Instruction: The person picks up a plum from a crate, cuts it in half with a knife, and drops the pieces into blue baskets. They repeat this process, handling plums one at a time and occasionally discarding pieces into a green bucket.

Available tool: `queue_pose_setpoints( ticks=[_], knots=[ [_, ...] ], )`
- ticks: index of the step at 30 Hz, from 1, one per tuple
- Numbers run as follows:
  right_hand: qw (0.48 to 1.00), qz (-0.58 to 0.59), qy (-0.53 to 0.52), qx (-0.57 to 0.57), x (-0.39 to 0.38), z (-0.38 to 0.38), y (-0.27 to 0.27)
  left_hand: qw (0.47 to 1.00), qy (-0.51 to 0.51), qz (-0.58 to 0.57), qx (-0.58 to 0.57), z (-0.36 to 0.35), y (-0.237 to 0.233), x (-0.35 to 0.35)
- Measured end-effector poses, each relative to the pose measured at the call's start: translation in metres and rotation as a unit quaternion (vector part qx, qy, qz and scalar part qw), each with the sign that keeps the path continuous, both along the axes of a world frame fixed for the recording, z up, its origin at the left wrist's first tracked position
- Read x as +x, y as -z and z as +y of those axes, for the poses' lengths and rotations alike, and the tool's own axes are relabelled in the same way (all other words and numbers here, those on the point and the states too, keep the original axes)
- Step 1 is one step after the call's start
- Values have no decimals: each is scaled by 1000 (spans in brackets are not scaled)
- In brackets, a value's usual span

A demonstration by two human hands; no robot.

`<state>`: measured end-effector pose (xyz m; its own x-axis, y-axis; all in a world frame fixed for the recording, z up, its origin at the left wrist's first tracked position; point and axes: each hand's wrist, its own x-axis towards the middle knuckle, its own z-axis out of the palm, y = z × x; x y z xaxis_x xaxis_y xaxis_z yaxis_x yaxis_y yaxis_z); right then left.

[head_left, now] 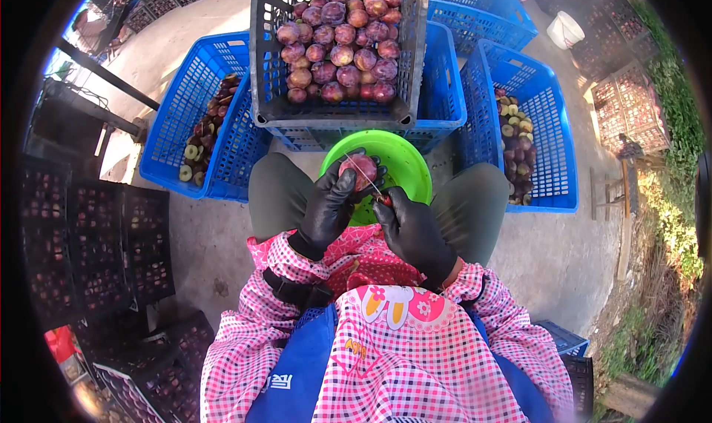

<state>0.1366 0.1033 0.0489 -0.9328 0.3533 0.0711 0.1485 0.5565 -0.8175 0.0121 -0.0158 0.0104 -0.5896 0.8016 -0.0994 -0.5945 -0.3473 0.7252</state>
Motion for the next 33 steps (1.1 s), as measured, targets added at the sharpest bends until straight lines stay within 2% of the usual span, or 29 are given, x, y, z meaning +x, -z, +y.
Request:
queue_pose_setpoints(
  ticks=[7, 11, 13, 14, 17, 19, 22, 23, 24, 25, 29, 30, 31, 32, 33],
  knots=[
    [1000, -6, 3, -10, 0, -5, 3, 1000, -17, 13, -19, 1, 2, -1],
    [999, 5, 26, 28, -6, -12, 18, 1000, 3, -6, 3, 1, 4, 7],
    [999, 13, 38, 30, -8, -10, 23, 995, -18, 91, -45, 5, -5, 8],
    [999, 15, 34, 17, -7, -9, 24, 995, -19, 91, -44, 7, -6, 7],
    [998, 38, 51, 22, -2, -16, 29, 997, -7, 71, -40, 7, -11, 8],
    [994, 67, 70, 48, -5, -14, 32, 985, 39, -167, 30, 9, -19, 8],
    [996, 39, 47, 64, -3, -9, 33, 988, 45, -145, 24, 11, -11, 5],
    [998, 35, 39, 27, -2, -9, 30, 988, 45, -144, 25, 10, -12, 7],
    [999, 31, 32, -10, 0, -9, 29, 994, -1, 79, -74, 8, -20, 11],
    [999, 31, 34, -9, 1, -10, 29, 939, -47, 298, -167, 8, -25, 13],
    [996, 83, 38, 8, 0, -10, 24, 922, -94, 356, -117, 11, -16, 10],
    [996, 83, 41, 18, 1, -10, 22, 982, -37, 174, -70, 9, -13, 7],
    [996, 80, 42, 16, 2, -11, 24, 999, 22, -18, -21, 8, -10, 6],
    [997, 62, 47, 2, 2, -11, 26, 992, 49, -116, 5, 7, -10, 6],
    [998, 47, 51, -10, 0, -10, 26, 992, 49, -115, 6, 6, -15, 6]
  ],
)
